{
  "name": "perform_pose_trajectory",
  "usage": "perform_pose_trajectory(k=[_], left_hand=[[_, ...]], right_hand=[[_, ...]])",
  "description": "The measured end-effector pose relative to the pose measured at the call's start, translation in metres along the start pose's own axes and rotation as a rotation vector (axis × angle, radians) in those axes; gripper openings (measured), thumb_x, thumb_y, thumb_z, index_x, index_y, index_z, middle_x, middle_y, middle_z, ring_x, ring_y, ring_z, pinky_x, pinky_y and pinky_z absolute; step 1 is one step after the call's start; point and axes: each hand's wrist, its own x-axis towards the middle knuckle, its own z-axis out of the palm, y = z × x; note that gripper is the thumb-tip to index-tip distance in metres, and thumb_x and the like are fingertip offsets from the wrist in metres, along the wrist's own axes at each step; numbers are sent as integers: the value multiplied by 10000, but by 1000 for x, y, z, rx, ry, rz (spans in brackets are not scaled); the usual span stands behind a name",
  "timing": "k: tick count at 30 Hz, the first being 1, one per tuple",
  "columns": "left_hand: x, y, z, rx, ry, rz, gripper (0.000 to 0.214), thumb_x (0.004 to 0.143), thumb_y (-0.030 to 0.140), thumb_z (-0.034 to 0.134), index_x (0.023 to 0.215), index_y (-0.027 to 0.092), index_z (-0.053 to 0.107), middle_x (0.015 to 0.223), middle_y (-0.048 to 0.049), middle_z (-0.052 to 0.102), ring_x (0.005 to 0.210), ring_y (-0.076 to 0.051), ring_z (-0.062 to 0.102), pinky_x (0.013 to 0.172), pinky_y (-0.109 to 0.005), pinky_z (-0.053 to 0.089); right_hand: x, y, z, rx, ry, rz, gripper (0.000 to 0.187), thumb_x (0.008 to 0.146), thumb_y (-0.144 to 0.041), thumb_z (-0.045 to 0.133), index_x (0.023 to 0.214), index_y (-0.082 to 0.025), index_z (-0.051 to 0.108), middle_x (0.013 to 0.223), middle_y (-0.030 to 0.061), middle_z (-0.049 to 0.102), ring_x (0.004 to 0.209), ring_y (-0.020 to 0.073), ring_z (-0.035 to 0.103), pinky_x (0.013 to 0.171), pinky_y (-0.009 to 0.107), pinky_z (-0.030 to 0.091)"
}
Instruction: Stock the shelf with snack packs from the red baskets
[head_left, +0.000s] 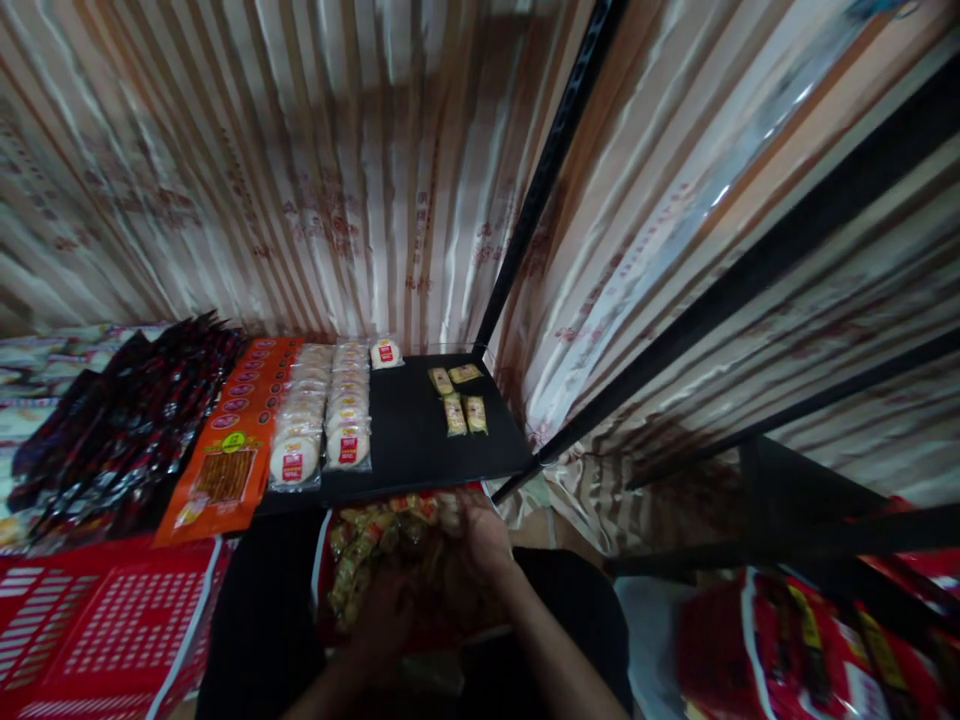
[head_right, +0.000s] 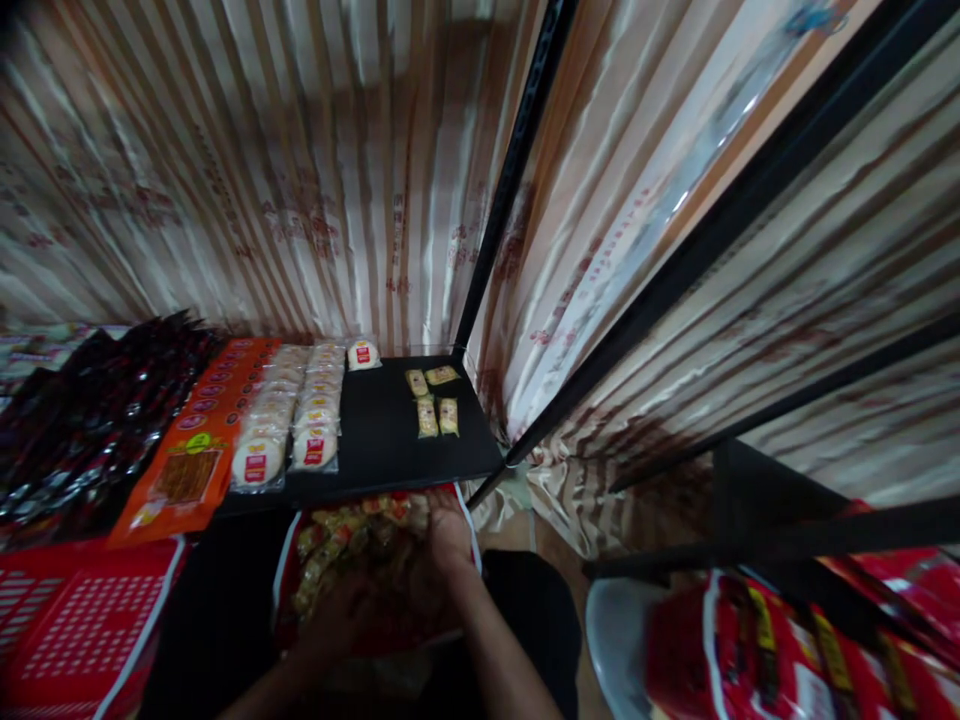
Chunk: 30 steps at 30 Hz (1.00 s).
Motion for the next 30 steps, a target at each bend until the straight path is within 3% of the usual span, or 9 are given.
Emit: perform_pose_trajectory(k=[3,6,9,12,15,18,23,27,30], left_hand=[[0,0,13,0,-14,6,311,757,159,366,917,174,633,1010,-61,660,994,-186,570,897,-289,403],[2,3,20,-12,-13,22,309,758,141,363,893,171,639,988,-58,666,971,-178,579,881,-261,408],[6,8,17,-10,-1,25,315,758,136,365,892,196,643,1000,-32,670,989,-169,574,905,-248,397],[10,13,10,-34,77,40,386,752,149,374,1061,190,601,1139,-49,627,1100,-180,526,985,-281,355],[14,21,0,-77,218,65,537,743,196,410,1274,127,442,1365,-109,449,1288,-208,359,1077,-340,261],[20,34,-11,-152,290,200,578,755,305,453,1297,108,408,1426,-137,355,1335,-242,276,1090,-400,240],[30,49,-27,-514,233,240,275,747,295,466,967,176,579,966,-72,659,887,-186,611,819,-319,474],[34,49,-37,-784,247,116,261,661,288,573,891,166,559,809,-35,653,710,-146,600,637,-246,480],[37,51,-43,-850,274,74,303,644,271,586,924,159,553,829,-41,646,692,-138,592,593,-231,467]], right_hand=[[14,-4,-5,-85,-112,105,382,801,-82,421,1109,-184,623,1100,118,656,1059,206,578,837,272,431],[15,-2,-6,-101,-113,121,317,839,-123,393,993,-210,657,958,97,694,923,193,630,751,262,433],[5,3,-12,-114,-70,18,283,849,-138,388,921,-216,650,944,85,680,931,185,610,760,253,410],[-12,4,-27,-66,-25,-120,250,857,-162,382,823,-194,628,885,78,661,884,172,591,759,241,393],[-28,2,-51,114,-5,-232,222,851,-181,385,777,-196,593,793,38,633,773,147,573,706,227,386],[-36,-5,-75,356,-42,-269,164,822,-208,422,781,-204,581,713,-5,599,687,132,552,653,222,379],[-32,-15,-90,782,-125,-218,227,806,-399,486,799,-195,585,696,-21,591,655,123,533,615,224,393],[-24,-20,-78,1083,-151,-113,395,707,-535,601,913,-198,592,802,8,633,741,144,582,698,266,448],[-21,-26,-64,1176,-151,-76,441,608,-561,682,845,-199,598,791,15,647,752,162,603,739,296,466]])
